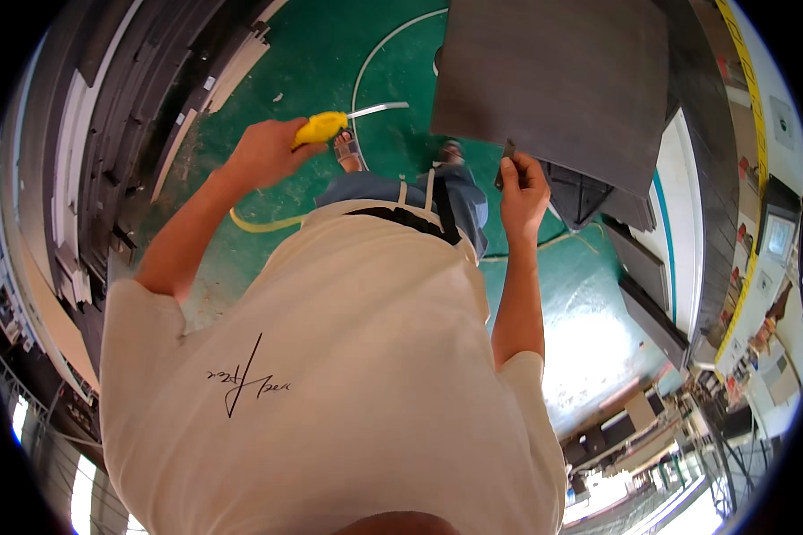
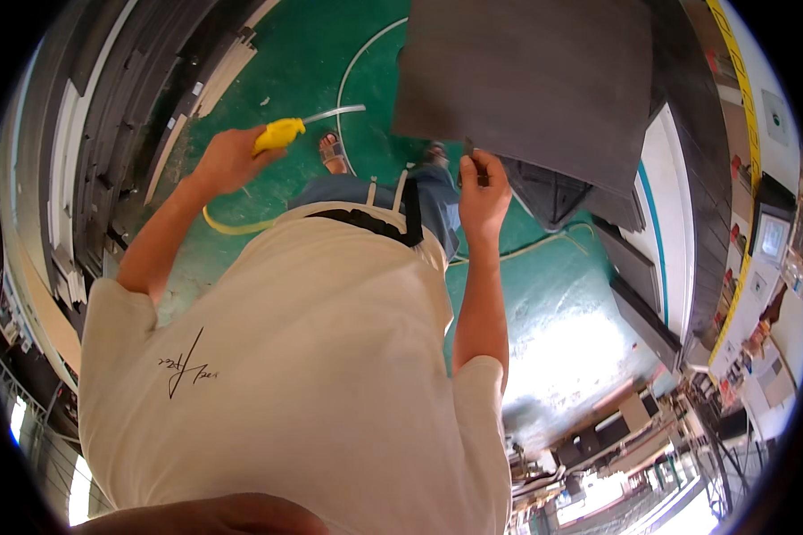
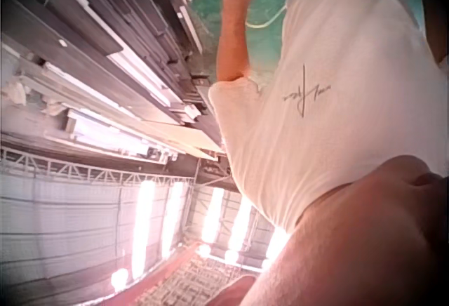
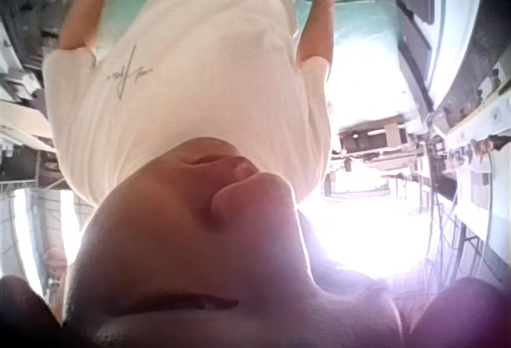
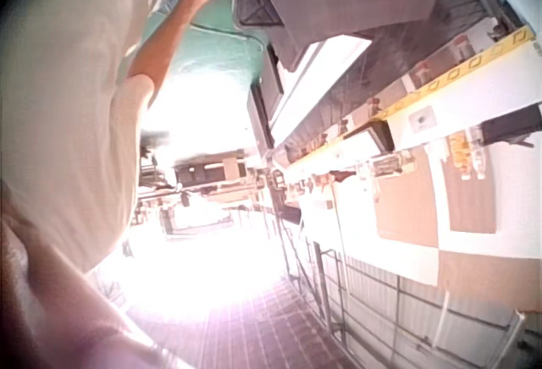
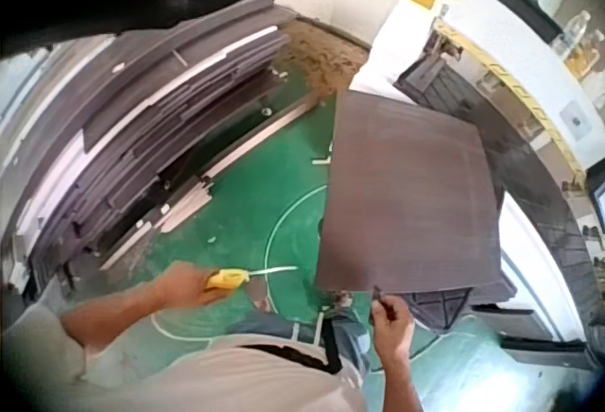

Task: The person cleans wooden panels by blowing them with an air gun and using a hand scraper before feeding them into a woodworking machine.

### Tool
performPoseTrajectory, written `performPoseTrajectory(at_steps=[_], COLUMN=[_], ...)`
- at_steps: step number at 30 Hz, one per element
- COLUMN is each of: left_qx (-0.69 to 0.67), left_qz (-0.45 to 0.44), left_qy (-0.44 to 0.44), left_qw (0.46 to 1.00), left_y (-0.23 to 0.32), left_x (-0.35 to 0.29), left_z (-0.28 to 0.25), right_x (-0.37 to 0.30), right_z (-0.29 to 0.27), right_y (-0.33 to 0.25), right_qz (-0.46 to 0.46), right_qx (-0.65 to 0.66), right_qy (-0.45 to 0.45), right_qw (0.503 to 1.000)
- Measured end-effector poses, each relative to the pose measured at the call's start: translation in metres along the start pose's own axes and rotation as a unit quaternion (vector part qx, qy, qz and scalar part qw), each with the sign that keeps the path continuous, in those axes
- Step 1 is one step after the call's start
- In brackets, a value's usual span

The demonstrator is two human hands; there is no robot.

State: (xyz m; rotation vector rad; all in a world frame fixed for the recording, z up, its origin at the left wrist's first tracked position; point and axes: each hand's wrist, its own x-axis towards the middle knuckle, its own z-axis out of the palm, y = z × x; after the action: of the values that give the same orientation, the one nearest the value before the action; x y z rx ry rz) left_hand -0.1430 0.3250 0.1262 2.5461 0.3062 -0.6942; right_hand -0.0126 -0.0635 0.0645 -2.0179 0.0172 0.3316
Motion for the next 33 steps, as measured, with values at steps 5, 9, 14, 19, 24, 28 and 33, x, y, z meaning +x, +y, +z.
performPoseTrajectory(at_steps=[5,9,14,19,24,28,33], left_qx=[0.048,0.044,0.02,0.075,-0.018,-0.046,-0.028], left_qz=[-0.057,-0.04,-0.06,-0.195,-0.178,-0.069,-0.059], left_qy=[0.041,0.003,0.015,0.274,0.268,0.036,-0.014], left_qw=[0.996,0.998,0.998,0.939,0.947,0.996,0.998], left_y=[0.095,0.214,0.326,0.266,0.317,0.459,0.533], left_x=[-0.007,-0.006,0.035,0.129,0.194,0.173,0.193], left_z=[-0.026,-0.009,0.007,-0.032,-0.08,-0.046,-0.029], right_x=[0.04,0.088,0.154,0.228,0.321,0.379,0.477], right_z=[-0.036,-0.086,-0.201,-0.32,-0.471,-0.601,-0.742], right_y=[0.025,0.055,0.093,0.075,0.015,-0.089,-0.142], right_qz=[0.001,-0.063,-0.064,-0.118,-0.307,-0.384,-0.431], right_qx=[0.12,0.084,0.045,-0.013,-0.094,-0.185,-0.414], right_qy=[-0.058,-0.049,0.019,0.071,0.259,0.416,0.475], right_qw=[0.991,0.993,0.997,0.99,0.911,0.804,0.646])
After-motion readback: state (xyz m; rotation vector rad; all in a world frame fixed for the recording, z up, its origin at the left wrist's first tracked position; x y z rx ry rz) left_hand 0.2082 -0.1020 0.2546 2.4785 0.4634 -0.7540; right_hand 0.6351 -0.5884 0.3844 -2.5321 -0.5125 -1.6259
